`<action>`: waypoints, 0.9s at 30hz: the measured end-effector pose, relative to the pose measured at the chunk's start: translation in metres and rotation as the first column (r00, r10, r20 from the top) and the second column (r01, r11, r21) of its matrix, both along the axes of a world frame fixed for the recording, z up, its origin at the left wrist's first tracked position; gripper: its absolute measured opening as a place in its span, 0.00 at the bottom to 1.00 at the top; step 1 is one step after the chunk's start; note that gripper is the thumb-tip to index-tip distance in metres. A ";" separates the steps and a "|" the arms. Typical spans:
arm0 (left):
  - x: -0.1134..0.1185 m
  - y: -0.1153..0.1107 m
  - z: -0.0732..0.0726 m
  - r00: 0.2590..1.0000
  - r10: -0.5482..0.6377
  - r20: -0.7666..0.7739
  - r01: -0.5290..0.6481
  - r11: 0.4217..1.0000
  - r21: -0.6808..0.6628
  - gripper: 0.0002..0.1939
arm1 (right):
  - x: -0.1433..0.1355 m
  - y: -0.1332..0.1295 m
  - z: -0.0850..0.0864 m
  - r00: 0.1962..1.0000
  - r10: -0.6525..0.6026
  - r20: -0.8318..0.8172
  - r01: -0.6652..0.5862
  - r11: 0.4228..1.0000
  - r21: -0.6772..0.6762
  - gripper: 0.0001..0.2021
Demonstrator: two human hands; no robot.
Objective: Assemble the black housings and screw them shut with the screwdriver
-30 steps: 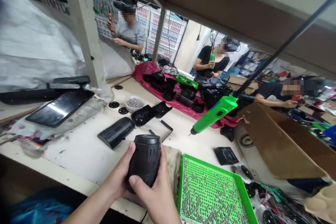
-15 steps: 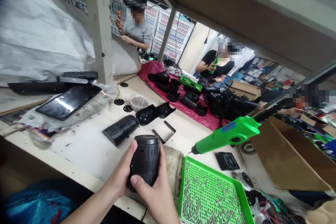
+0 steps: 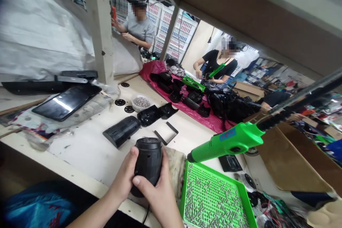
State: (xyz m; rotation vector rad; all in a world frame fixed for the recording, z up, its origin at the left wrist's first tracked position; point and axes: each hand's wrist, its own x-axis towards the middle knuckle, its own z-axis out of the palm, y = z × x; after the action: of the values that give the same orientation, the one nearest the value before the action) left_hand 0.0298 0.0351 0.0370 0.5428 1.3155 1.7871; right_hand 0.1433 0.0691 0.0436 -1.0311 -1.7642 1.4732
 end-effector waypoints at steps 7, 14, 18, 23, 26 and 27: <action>0.000 0.002 0.002 0.999 -0.025 -0.026 0.024 0.999 -0.027 0.35 | 0.001 0.003 -0.008 1.000 0.025 0.000 -0.025 1.000 0.006 0.40; 0.002 0.003 -0.001 1.000 0.025 0.008 -0.024 0.998 -0.053 0.32 | -0.002 -0.009 -0.018 0.984 -0.160 0.084 0.148 0.980 0.136 0.41; 0.000 0.002 0.001 0.999 0.002 -0.043 -0.005 0.998 -0.068 0.32 | 0.002 -0.006 -0.018 0.992 -0.118 0.047 0.114 0.990 0.078 0.42; 0.003 0.002 0.002 0.999 0.033 -0.011 -0.033 0.998 -0.059 0.31 | 0.001 -0.007 -0.022 0.992 -0.125 0.014 0.124 0.989 0.081 0.40; 0.003 0.002 0.001 0.999 0.032 -0.028 -0.033 0.997 -0.068 0.31 | -0.002 -0.013 -0.023 0.975 -0.217 0.039 0.209 0.967 0.145 0.41; 0.002 0.002 0.001 0.999 0.030 -0.035 -0.033 0.997 -0.075 0.31 | -0.003 -0.014 -0.022 0.971 -0.236 0.033 0.229 0.962 0.148 0.41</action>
State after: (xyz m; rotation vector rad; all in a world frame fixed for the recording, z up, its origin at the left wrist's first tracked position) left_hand 0.0317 0.0368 0.0376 0.5152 1.4157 1.7528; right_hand 0.1400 0.0548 0.0215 -1.1651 -1.6905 1.1689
